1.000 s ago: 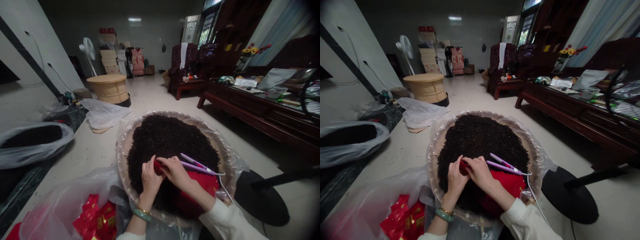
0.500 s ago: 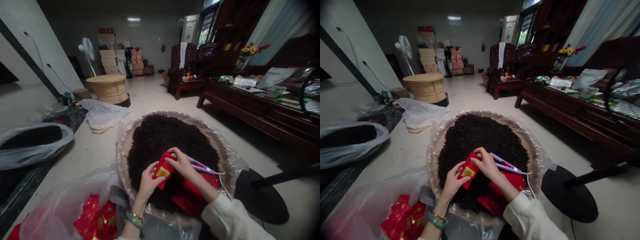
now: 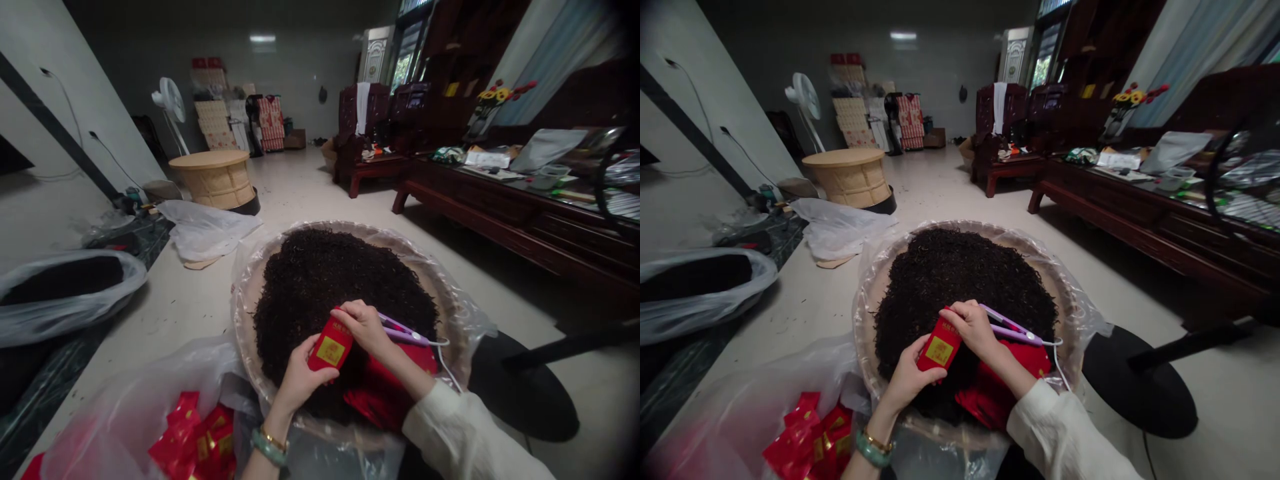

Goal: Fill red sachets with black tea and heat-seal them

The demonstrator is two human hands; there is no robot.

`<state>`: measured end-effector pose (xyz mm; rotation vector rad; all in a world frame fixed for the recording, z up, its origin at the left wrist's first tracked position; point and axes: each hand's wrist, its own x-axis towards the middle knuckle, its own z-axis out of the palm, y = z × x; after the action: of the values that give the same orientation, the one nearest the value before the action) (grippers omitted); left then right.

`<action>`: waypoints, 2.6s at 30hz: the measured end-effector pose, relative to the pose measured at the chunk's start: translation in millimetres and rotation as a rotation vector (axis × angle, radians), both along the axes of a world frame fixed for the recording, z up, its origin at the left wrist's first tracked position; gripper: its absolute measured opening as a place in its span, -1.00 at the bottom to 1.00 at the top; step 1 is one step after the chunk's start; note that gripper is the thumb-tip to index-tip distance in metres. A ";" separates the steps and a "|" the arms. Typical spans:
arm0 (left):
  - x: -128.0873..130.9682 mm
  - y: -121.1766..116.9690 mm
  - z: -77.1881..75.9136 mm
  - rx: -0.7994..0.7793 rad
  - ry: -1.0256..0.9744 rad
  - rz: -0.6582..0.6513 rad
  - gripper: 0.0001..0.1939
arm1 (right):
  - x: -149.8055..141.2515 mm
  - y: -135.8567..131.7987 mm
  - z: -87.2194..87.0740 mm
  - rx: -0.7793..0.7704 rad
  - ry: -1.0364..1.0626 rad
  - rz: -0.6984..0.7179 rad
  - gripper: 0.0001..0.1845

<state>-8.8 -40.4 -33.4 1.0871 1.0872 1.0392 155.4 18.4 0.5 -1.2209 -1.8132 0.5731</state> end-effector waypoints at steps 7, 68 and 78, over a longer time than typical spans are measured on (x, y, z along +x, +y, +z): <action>-3.5 1.3 7.5 0.033 0.062 -0.043 -0.36 | 4.4 -0.4 7.2 0.033 -0.010 0.138 -0.40; 25.0 -7.3 -2.7 -0.154 -0.088 0.015 -0.48 | -12.5 0.3 0.0 -0.060 -0.504 0.155 -0.33; 29.5 -10.9 -6.5 -0.280 -0.175 -0.037 -0.52 | -22.9 -7.4 0.3 -0.052 -0.606 0.173 -0.46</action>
<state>20.8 -51.4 -39.9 0.7748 1.0316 0.9037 132.5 11.1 0.8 -1.3783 -2.4391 0.3643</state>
